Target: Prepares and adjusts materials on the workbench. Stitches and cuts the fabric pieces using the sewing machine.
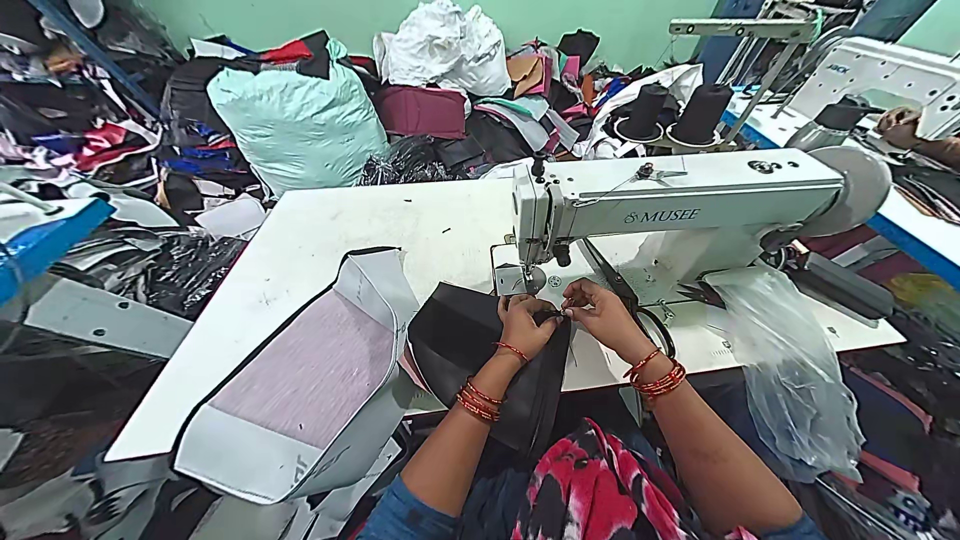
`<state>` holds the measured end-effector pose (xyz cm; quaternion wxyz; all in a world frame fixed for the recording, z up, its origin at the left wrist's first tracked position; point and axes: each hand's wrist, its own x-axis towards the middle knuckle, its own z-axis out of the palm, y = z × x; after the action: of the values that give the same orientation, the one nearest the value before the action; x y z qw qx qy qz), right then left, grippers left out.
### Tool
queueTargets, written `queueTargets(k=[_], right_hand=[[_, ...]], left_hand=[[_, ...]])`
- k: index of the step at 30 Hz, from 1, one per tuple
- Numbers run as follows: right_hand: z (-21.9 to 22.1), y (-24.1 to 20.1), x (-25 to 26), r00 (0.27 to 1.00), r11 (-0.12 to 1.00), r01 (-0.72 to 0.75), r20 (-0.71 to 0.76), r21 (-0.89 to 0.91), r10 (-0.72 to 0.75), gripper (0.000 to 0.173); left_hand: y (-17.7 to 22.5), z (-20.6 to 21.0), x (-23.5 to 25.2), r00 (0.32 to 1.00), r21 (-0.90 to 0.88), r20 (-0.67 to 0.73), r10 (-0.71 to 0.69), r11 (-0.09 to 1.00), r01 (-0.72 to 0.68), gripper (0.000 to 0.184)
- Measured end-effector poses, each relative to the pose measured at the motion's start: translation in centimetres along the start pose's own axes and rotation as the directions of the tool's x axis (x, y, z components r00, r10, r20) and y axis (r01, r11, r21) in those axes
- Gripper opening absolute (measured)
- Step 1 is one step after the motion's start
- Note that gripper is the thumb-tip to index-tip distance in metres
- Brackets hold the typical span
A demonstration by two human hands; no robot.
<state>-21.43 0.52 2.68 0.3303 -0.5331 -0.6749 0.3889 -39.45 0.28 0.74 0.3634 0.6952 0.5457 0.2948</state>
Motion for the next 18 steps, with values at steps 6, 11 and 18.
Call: queueTargets(k=[6,11,18], right_hand=[[0.11,-0.19,0.08,0.999,0.999,0.041,-0.022,0.024,-0.041,0.024],[0.29,-0.72,0.03,1.000,1.000,0.012,-0.023,-0.025,-0.012,0.029],[0.75,-0.84,-0.13,0.997,0.999,-0.044,-0.063,-0.002,0.044,0.033]], left_hand=[[-0.02,0.09,-0.01,1.000,0.004,-0.009,0.009,1.000,-0.009,0.024],[0.00,-0.01,0.07,1.000,0.018,0.008,0.004,1.000,-0.004,0.026],[-0.08,-0.05,0.04,1.000,-0.012,-0.017,-0.003,1.000,0.003,0.026]])
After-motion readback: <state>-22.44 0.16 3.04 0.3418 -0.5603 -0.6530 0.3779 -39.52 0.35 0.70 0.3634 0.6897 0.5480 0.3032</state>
